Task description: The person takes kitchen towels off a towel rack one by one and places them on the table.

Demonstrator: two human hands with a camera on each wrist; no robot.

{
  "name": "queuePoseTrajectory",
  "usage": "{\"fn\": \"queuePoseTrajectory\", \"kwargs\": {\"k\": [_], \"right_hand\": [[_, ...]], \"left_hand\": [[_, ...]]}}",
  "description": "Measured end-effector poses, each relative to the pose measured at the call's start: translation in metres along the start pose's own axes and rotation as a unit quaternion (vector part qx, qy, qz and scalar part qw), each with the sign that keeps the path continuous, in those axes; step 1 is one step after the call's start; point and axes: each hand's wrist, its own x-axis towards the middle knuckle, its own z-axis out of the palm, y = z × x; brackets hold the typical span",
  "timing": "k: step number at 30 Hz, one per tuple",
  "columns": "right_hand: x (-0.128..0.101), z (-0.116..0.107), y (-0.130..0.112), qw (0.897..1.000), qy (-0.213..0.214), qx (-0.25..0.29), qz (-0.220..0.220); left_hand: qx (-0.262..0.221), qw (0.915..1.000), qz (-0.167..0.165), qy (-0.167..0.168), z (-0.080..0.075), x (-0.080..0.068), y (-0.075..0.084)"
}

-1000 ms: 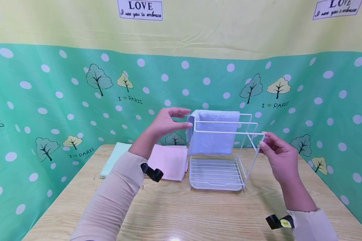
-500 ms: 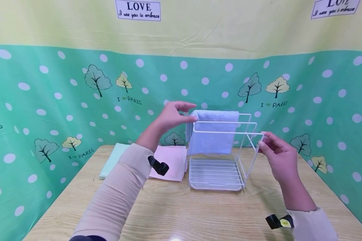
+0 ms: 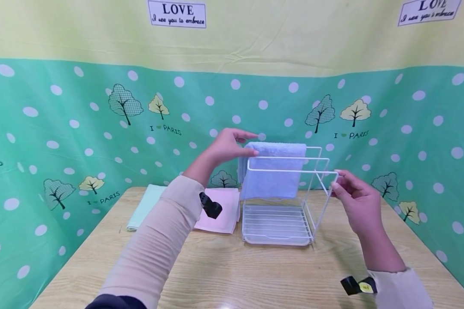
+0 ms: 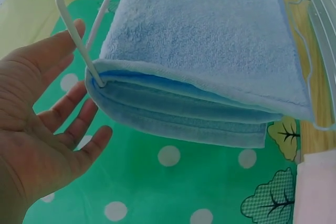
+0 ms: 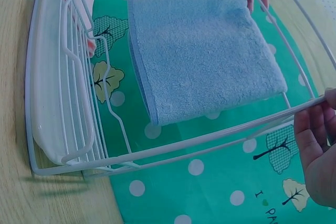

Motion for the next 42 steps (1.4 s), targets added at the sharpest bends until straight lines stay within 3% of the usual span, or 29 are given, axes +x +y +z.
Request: {"fn": "queuePoseTrajectory", "kwargs": {"k": [8, 22, 30, 42], "right_hand": [[-0.002, 0.000, -0.001, 1.000, 0.005, -0.018, 0.007], [-0.001, 0.002, -0.002, 1.000, -0.002, 0.006, -0.004], [0.000, 0.003, -0.001, 1.000, -0.008, 0.017, -0.008], [0.000, 0.001, -0.001, 1.000, 0.002, 0.011, -0.001]], "left_hand": [[0.072, 0.9963, 0.030, -0.036, -0.001, 0.011, 0.010], [0.096, 0.9904, 0.038, -0.092, 0.004, 0.027, 0.013], [0.111, 0.9886, 0.045, -0.092, 0.011, 0.034, 0.016], [0.081, 0.9916, 0.032, -0.095, 0.020, 0.049, 0.010]]}}
